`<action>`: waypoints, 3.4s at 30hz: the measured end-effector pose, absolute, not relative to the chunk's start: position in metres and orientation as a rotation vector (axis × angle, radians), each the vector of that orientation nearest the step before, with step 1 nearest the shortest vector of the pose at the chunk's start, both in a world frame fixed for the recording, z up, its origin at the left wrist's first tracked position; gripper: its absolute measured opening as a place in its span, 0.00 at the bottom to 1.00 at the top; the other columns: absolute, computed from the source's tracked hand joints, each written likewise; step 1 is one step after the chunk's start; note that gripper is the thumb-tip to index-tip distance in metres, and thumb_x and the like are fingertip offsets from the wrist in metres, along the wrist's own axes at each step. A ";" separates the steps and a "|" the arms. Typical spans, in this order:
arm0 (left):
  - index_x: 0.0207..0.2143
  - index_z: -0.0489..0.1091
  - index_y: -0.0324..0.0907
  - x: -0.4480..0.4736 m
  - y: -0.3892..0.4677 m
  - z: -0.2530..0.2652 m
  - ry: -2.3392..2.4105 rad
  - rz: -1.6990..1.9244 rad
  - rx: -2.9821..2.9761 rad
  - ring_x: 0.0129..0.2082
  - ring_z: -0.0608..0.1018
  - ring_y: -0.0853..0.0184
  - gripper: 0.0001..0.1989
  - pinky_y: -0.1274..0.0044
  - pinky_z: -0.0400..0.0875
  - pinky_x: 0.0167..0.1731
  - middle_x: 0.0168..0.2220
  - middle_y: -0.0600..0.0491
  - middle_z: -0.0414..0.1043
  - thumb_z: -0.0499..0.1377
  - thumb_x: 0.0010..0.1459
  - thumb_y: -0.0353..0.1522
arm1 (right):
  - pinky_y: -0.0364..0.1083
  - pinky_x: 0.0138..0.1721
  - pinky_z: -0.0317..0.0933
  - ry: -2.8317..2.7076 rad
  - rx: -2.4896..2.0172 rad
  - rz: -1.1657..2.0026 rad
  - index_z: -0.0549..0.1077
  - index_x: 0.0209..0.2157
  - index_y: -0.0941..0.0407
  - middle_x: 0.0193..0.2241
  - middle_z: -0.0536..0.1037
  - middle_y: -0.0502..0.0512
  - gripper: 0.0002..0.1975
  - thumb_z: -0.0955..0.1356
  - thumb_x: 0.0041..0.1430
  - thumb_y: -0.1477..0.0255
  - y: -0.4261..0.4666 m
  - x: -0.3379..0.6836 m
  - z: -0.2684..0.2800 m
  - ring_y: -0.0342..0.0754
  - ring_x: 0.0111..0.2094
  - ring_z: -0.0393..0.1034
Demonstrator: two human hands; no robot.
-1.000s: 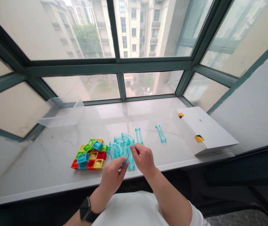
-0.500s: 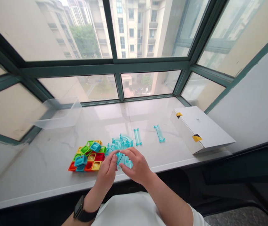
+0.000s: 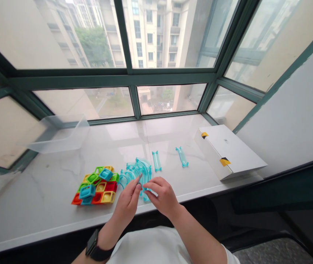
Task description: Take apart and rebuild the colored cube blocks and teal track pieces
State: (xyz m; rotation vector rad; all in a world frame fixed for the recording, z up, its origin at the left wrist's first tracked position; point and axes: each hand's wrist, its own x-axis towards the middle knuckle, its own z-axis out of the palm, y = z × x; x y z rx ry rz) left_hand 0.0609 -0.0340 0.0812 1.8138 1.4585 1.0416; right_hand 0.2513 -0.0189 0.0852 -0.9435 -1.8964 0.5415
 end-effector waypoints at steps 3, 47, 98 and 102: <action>0.65 0.69 0.44 0.065 -0.037 0.080 1.422 1.004 1.859 0.58 0.79 0.58 0.23 0.63 0.75 0.58 0.56 0.44 0.78 0.49 0.75 0.40 | 0.50 0.46 0.75 -1.897 -0.972 0.541 0.81 0.49 0.48 0.40 0.82 0.55 0.11 0.70 0.69 0.73 -0.021 0.255 0.081 0.51 0.43 0.78; 0.69 0.60 0.46 0.015 -0.037 -0.043 1.887 0.878 2.359 0.74 0.58 0.48 0.26 0.48 0.53 0.71 0.71 0.41 0.60 0.53 0.72 0.37 | 0.51 0.43 0.67 -1.613 -1.690 0.412 0.79 0.42 0.57 0.41 0.81 0.61 0.15 0.63 0.65 0.66 0.086 0.326 -0.051 0.51 0.33 0.71; 0.71 0.58 0.44 0.019 -0.043 -0.038 1.862 0.887 2.339 0.72 0.62 0.50 0.28 0.50 0.54 0.72 0.70 0.43 0.63 0.53 0.71 0.35 | 0.49 0.38 0.69 -1.676 -1.440 0.701 0.78 0.46 0.53 0.37 0.80 0.55 0.13 0.65 0.69 0.62 0.008 0.274 -0.018 0.49 0.32 0.73; 0.72 0.56 0.45 0.018 -0.045 -0.038 1.838 0.945 2.337 0.71 0.64 0.51 0.29 0.49 0.54 0.72 0.69 0.41 0.64 0.54 0.71 0.34 | 0.47 0.36 0.69 -1.784 -1.358 0.792 0.78 0.49 0.52 0.38 0.80 0.55 0.15 0.64 0.71 0.61 0.006 0.254 0.001 0.49 0.33 0.74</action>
